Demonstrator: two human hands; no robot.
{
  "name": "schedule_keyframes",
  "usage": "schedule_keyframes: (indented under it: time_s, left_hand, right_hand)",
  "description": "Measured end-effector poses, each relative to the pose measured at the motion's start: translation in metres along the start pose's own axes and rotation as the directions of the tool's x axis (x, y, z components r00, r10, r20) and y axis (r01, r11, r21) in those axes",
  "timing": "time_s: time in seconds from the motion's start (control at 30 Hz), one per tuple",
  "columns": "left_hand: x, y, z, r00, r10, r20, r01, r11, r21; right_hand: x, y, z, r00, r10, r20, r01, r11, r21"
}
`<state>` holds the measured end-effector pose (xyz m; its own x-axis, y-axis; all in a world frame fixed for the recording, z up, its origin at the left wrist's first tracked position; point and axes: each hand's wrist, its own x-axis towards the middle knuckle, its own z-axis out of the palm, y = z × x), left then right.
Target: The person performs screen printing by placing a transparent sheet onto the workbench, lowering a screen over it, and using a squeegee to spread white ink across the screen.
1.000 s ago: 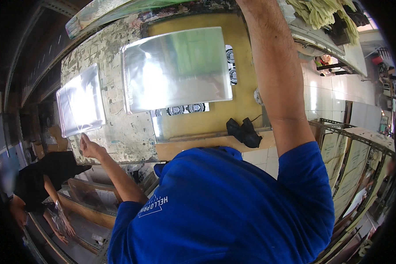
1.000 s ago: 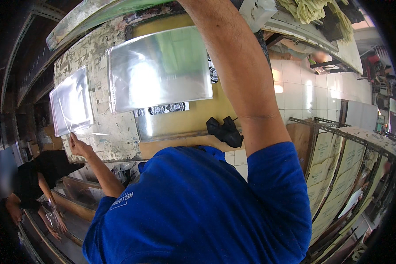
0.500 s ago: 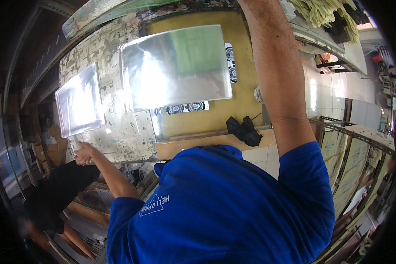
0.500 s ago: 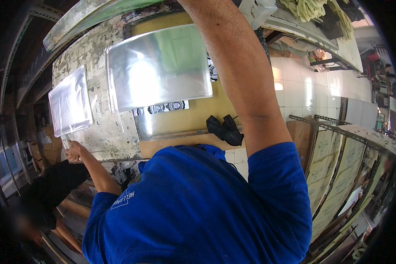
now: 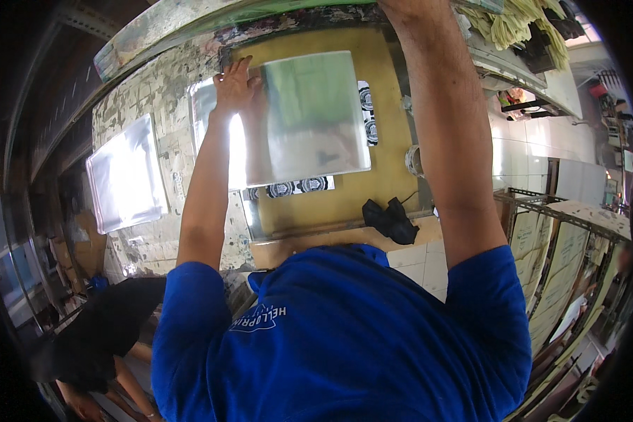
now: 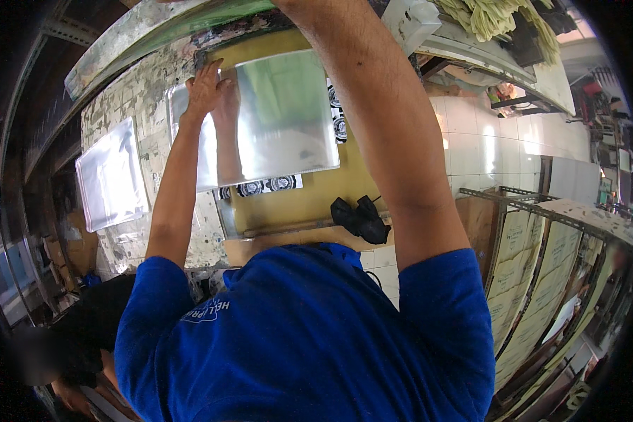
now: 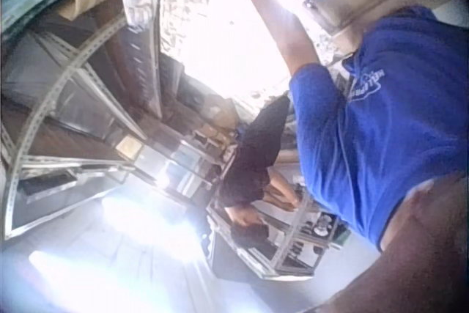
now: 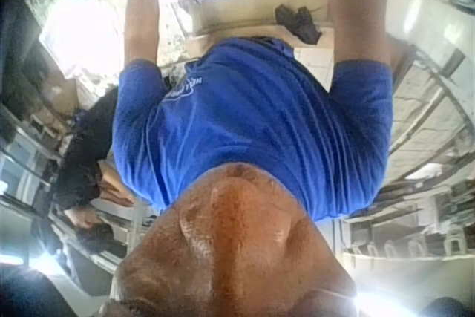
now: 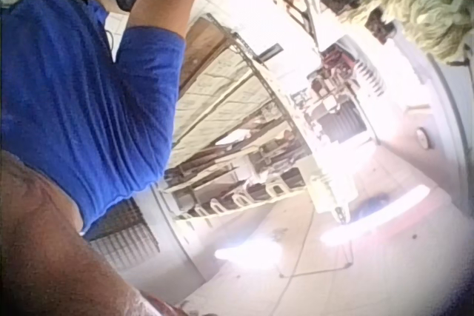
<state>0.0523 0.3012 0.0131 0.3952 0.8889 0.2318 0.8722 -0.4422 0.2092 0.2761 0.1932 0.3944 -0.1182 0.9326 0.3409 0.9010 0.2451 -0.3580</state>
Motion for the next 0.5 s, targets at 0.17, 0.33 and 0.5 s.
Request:
schedule_keyframes:
  time_s: [0.17, 0.33, 0.5]
  left_hand:
    - [0.032, -0.022, 0.006, 0.935, -0.077, 0.346, 0.031, 0.99, 0.136]
    - [0.047, -0.014, -0.01, 0.892, 0.008, 0.451, 0.027, 0.997, -0.07]
    - [0.056, -0.017, -0.051, 0.866, 0.134, 0.482, 0.117, 0.882, -0.456]
  right_hand:
    - [0.012, 0.022, 0.016, 0.99, -0.141, -0.01, 0.141, 0.983, 0.114]
    - [0.005, 0.012, 0.004, 0.998, -0.069, 0.012, 0.067, 0.993, 0.097]
    - [0.005, 0.002, 0.001, 1.0, 0.024, 0.014, -0.024, 1.0, -0.01]
